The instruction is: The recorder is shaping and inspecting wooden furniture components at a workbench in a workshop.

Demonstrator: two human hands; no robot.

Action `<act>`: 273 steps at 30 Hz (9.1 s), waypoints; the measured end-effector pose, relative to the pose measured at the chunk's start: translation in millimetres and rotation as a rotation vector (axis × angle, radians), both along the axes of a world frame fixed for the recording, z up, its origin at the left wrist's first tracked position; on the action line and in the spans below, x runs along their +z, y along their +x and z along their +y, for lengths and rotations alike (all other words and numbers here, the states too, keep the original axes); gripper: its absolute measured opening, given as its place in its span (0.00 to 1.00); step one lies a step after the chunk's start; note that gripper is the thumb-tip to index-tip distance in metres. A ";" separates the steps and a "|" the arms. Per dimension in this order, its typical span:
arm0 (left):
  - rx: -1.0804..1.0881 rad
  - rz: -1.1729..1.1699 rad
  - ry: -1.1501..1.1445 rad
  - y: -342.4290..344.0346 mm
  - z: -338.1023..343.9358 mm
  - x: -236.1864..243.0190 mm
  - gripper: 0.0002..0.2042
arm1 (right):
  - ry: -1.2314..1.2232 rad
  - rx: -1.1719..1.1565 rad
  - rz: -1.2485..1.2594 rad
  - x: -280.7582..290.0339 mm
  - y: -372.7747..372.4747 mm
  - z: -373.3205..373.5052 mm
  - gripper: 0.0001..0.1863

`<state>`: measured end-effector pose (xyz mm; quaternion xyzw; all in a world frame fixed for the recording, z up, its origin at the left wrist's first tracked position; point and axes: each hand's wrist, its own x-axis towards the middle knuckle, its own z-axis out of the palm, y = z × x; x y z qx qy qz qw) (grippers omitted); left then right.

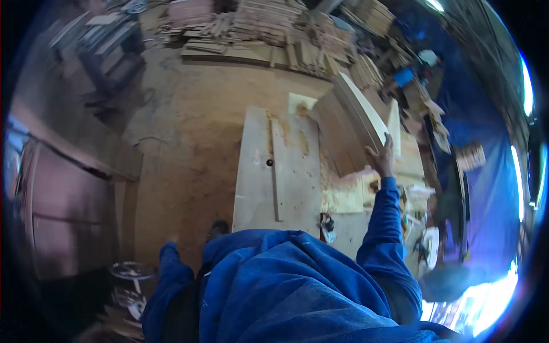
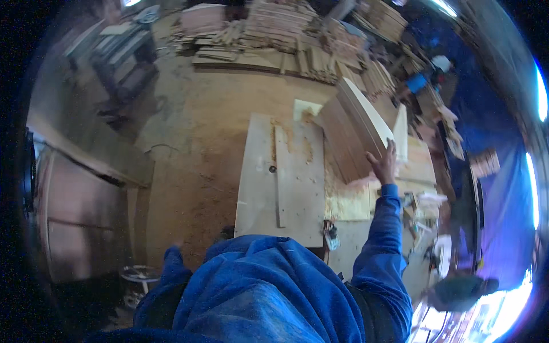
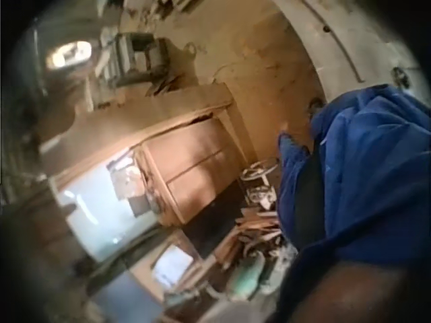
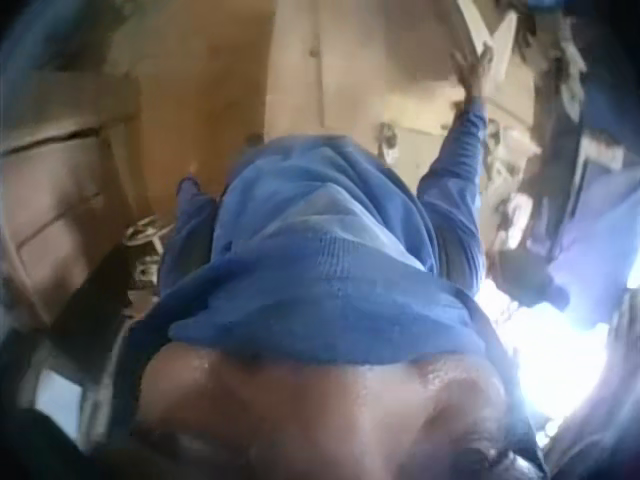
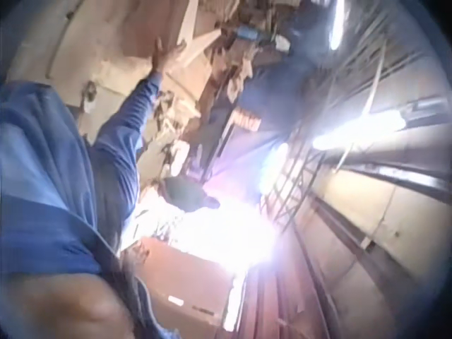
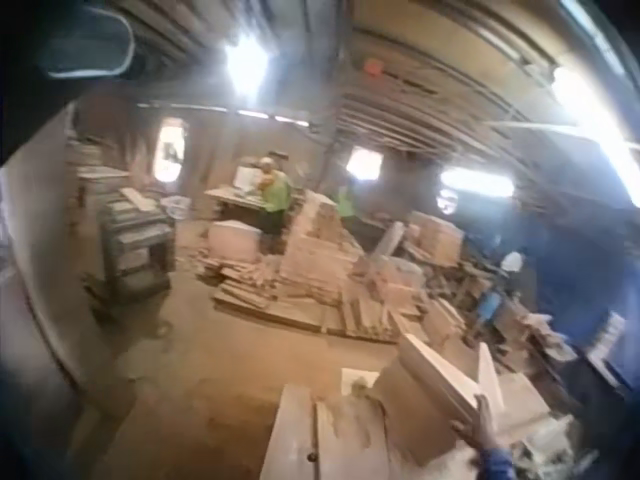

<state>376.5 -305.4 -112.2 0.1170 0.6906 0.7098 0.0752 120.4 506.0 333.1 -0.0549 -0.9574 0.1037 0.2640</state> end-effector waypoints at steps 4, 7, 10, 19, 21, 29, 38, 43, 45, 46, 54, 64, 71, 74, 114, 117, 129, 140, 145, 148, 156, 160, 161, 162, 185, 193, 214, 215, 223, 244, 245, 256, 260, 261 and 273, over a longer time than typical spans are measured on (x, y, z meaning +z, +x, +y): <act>0.583 -1.320 -0.469 109.9 35.8 1.9 0.20 | 0.053 0.033 -0.174 8.7 -103.7 30.9 0.64; 0.688 -1.321 -0.391 150.6 87.8 4.1 0.20 | 0.141 -0.022 -0.370 -4.5 -152.6 57.2 0.68; 0.759 -1.291 -0.336 185.0 144.2 4.9 0.19 | 0.047 -0.019 -0.552 -27.2 -188.7 90.9 0.71; 0.781 -1.142 -0.273 186.5 214.6 -3.8 0.18 | -0.021 -0.143 -0.754 -41.8 -220.2 153.4 0.68; 0.759 -1.126 -0.296 176.4 192.2 -1.1 0.18 | 0.052 -0.108 -0.654 -49.8 -207.3 132.5 0.64; 0.874 -0.620 -0.543 113.7 102.4 25.5 0.13 | 0.016 0.020 -0.550 -19.8 -95.8 41.3 0.64; 0.896 0.165 -0.064 -150.9 48.7 339.7 0.15 | 0.155 0.684 -0.518 8.9 34.1 -209.6 0.62; 0.365 0.253 -0.400 -199.0 96.4 450.7 0.18 | 0.111 1.024 -0.446 -37.4 54.3 -320.5 0.58; 0.080 0.107 -0.719 -208.6 114.4 430.4 0.21 | 0.048 1.029 -0.490 -56.0 66.8 -362.5 0.55; -0.148 0.018 -0.845 -211.8 121.8 412.8 0.21 | 0.100 1.098 -0.518 -68.1 69.4 -381.8 0.52; -0.652 -0.303 -0.681 -145.4 110.4 269.4 0.36 | 0.180 1.340 -0.539 -148.3 82.3 -442.0 0.41; -0.581 -0.319 -0.797 -149.0 140.0 175.9 0.40 | 0.136 1.051 -0.625 -217.2 98.4 -416.4 0.49; -0.574 -0.220 -0.805 -153.9 159.1 158.2 0.43 | -0.046 0.648 -0.563 -260.1 94.2 -358.8 0.46; -0.620 -0.258 -0.823 -157.4 160.3 163.3 0.44 | -0.066 0.685 -0.470 -270.6 83.9 -343.3 0.44; 0.207 -0.825 0.000 -353.7 288.9 89.0 0.25 | -0.168 0.398 -0.340 -276.1 15.8 -345.2 0.42; 0.156 -0.846 0.017 -351.5 288.9 98.0 0.25 | -0.173 0.395 -0.327 -275.9 15.0 -348.4 0.42; 0.185 -0.825 -0.029 -340.7 316.3 151.4 0.29 | -0.241 0.430 -0.348 -277.4 10.0 -345.2 0.41; 0.233 -0.836 0.033 -358.2 300.4 98.7 0.32 | -0.236 0.425 -0.317 -284.5 4.0 -341.7 0.42; 0.353 -0.690 -0.094 -379.9 264.4 55.1 0.31 | -0.211 0.453 -0.327 -274.7 -7.8 -350.3 0.44; 0.253 -0.872 0.030 -358.9 309.9 111.7 0.31 | -0.234 0.403 -0.388 -288.6 -0.8 -340.0 0.44; 0.217 -0.836 0.020 -368.1 303.8 114.2 0.30 | -0.194 0.423 -0.378 -285.5 -11.6 -343.1 0.44; 0.186 -0.842 0.073 -371.3 302.4 113.2 0.30 | -0.185 0.428 -0.396 -285.1 -13.8 -342.3 0.43; 0.183 -0.847 0.069 -370.4 306.3 115.8 0.30 | -0.188 0.425 -0.400 -285.9 -13.6 -341.2 0.43; 0.221 -0.827 0.042 -369.5 310.7 118.2 0.29 | -0.192 0.428 -0.409 -286.8 -13.7 -339.8 0.43; 0.445 -0.733 0.010 -375.7 335.2 154.0 0.23 | -0.210 0.443 -0.393 -288.6 -29.0 -338.1 0.43; 0.384 -0.762 0.076 -395.8 309.5 109.3 0.24 | -0.198 0.445 -0.391 -284.5 -36.0 -339.0 0.44; 0.422 -0.775 0.048 -421.6 306.3 103.0 0.24 | -0.157 0.440 -0.416 -285.9 -59.6 -338.3 0.45; 0.419 -0.778 0.049 -422.6 306.4 102.1 0.24 | -0.157 0.438 -0.403 -286.0 -60.7 -337.4 0.43; 0.404 -0.776 0.075 -427.9 301.6 95.6 0.22 | -0.161 0.413 -0.417 -285.6 -62.9 -341.0 0.45; 0.346 -0.784 0.023 -447.4 306.1 107.3 0.23 | -0.191 0.392 -0.420 -287.2 -76.4 -344.3 0.49; 0.351 -0.783 0.023 -449.1 304.0 105.8 0.23 | -0.187 0.401 -0.415 -286.2 -77.2 -344.7 0.49; 0.385 -0.752 0.028 -447.5 309.8 125.5 0.24 | -0.160 0.418 -0.409 -288.2 -87.1 -347.8 0.50; 0.442 -0.754 -0.051 -440.2 321.1 141.1 0.25 | -0.117 0.418 -0.455 -287.0 -87.2 -345.4 0.51; 0.427 -0.761 -0.057 -441.8 320.5 143.0 0.24 | -0.101 0.429 -0.478 -283.6 -88.4 -345.7 0.52; 0.384 -0.768 0.050 -455.9 308.1 118.2 0.24 | -0.088 0.427 -0.471 -283.4 -94.0 -344.8 0.54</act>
